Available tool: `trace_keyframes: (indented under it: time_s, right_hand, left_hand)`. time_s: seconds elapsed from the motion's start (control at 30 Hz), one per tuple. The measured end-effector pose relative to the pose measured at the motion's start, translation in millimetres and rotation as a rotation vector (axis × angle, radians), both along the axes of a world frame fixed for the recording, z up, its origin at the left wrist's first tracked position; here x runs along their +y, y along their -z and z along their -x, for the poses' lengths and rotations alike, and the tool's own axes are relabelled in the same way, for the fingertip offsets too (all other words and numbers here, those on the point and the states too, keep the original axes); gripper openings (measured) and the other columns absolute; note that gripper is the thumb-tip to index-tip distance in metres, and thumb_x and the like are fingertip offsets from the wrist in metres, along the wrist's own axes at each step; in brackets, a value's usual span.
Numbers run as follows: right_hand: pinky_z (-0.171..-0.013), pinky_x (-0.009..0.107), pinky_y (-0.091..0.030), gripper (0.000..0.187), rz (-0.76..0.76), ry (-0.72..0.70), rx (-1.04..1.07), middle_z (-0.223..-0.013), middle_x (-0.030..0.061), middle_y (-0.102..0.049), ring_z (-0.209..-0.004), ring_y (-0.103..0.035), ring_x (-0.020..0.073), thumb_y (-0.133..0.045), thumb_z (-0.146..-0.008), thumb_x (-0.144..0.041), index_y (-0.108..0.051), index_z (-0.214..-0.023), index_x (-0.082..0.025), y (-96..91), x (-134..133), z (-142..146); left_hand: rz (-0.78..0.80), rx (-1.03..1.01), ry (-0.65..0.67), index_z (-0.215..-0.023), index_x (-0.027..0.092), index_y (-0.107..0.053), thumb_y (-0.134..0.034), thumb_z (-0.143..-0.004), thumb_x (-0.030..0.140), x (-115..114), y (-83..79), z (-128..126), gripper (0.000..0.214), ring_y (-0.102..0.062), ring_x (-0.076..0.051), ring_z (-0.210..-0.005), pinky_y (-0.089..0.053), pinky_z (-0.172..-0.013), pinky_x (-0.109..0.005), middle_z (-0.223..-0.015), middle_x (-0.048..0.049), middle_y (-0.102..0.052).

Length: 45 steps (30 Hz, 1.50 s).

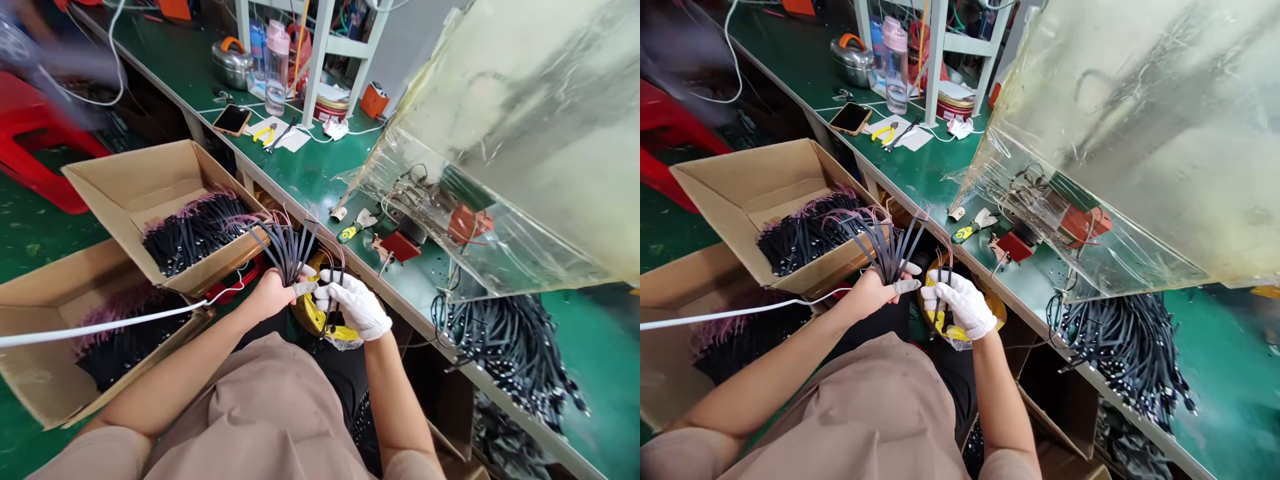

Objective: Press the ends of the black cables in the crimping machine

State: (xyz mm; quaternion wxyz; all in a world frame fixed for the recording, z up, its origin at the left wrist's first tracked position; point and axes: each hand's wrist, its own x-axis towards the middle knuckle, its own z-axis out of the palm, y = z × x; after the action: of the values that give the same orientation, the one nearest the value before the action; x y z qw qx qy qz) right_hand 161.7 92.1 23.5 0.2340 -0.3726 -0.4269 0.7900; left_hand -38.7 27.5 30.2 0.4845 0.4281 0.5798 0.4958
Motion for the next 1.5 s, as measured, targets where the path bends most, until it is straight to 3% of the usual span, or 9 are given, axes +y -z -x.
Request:
trace_keyframes:
  time_s: [0.2,0.4,0.67,0.83,1.07,1.17,1.27,1.4,1.5]
  right_hand:
    - [-0.063,0.024,-0.055,0.065,-0.105,-0.02,-0.049,-0.083,0.0026,-0.073,-0.068,-0.068,0.0138,-0.084,-0.079,-0.045,-0.059,-0.133,-0.018,-0.7,-13,9]
    - [-0.075,0.031,-0.058,0.036,-0.322,-0.138,-0.28,-0.094,0.0019,-0.075,-0.076,-0.07,0.0168,-0.07,-0.086,-0.035,-0.07,-0.12,-0.025,-6.7,-17,13]
    - [-0.071,0.035,-0.06,0.022,-0.553,-0.233,-0.458,-0.083,0.0031,-0.075,-0.071,-0.069,0.0217,-0.073,-0.084,-0.038,-0.078,-0.1,-0.025,-11.7,-8,-1]
    - [-0.078,0.038,-0.064,0.043,-0.395,-0.219,-0.468,-0.095,0.0088,-0.078,-0.083,-0.074,0.0252,-0.085,-0.074,-0.052,-0.079,-0.102,-0.02,-1.1,7,-13]
    - [-0.08,0.036,-0.064,0.06,-0.129,0.125,-0.221,-0.103,0.0102,-0.079,-0.084,-0.076,0.0219,-0.093,-0.068,-0.051,-0.072,-0.116,-0.021,13.3,30,-5]
    - [-0.091,0.041,-0.062,0.054,-0.283,0.246,-0.056,-0.117,0.0099,-0.076,-0.096,-0.075,0.0227,-0.086,-0.078,-0.048,-0.068,-0.123,-0.024,20.8,33,25]
    - [-0.102,0.048,-0.058,0.054,-0.478,0.293,-0.053,-0.131,0.0135,-0.07,-0.113,-0.071,0.0267,-0.074,-0.086,-0.048,-0.064,-0.133,-0.022,19.0,29,60]
    - [-0.107,0.048,-0.055,0.06,-0.595,0.225,-0.145,-0.146,0.0159,-0.061,-0.127,-0.065,0.0303,-0.063,-0.093,-0.05,-0.059,-0.144,-0.019,1.8,23,90]
    - [-0.113,0.046,-0.051,0.07,-0.585,0.201,-0.164,-0.15,0.0138,-0.058,-0.13,-0.064,0.0289,-0.065,-0.093,-0.054,-0.052,-0.152,-0.02,-12.2,20,89]
  left_hand:
    - [-0.132,0.146,-0.058,-0.087,0.018,-0.073,-0.074,-0.074,0.03,-9,21.2,-6,0.018,-0.061,-0.014,-0.056,-0.056,-0.054,-0.026,-0.076,-0.0029,-0.073]
    - [-0.232,0.285,-0.01,-0.079,0.022,-0.072,-0.072,-0.072,0.009,5,8.7,2,0.015,-0.073,-0.026,-0.097,-0.057,-0.097,-0.038,-0.094,-0.0047,-0.079]
    - [-0.243,0.287,0.213,-0.077,0.021,-0.068,-0.071,-0.074,0.009,15,1.1,-7,0.012,-0.073,-0.027,-0.088,-0.056,-0.088,-0.036,-0.084,-0.0049,-0.075]
    - [-0.254,0.121,0.219,-0.073,0.019,-0.063,-0.074,-0.074,0.014,14,12.6,-14,0.012,-0.069,-0.021,-0.08,-0.057,-0.082,-0.032,-0.079,-0.0037,-0.071]
    - [-0.23,-0.089,0.044,-0.104,0.016,-0.064,-0.059,-0.095,0.041,16,24.6,-3,0.027,-0.057,-0.012,-0.05,-0.053,-0.052,-0.027,-0.07,0.0003,-0.064]
    - [-0.248,-0.052,-0.014,-0.092,0.018,-0.069,-0.059,-0.095,0.047,18,31.5,-7,0.03,-0.072,-0.022,-0.079,-0.062,-0.082,-0.038,-0.079,-0.0051,-0.072]
    - [-0.281,0.02,-0.08,-0.086,0.02,-0.073,-0.069,-0.089,0.049,17,35.8,-15,0.029,-0.072,-0.03,-0.107,-0.052,-0.107,-0.045,-0.095,-0.0089,-0.078]
    - [-0.263,0.086,-0.195,-0.101,0.021,-0.076,-0.08,-0.079,0.043,19,34.8,-8,0.031,-0.074,-0.032,-0.104,-0.058,-0.099,-0.042,-0.099,-0.0086,-0.08]
    - [-0.244,0.121,-0.305,-0.107,0.02,-0.074,-0.081,-0.08,0.041,27,26.7,25,0.035,-0.077,-0.028,-0.087,-0.063,-0.083,-0.038,-0.087,-0.0061,-0.08]
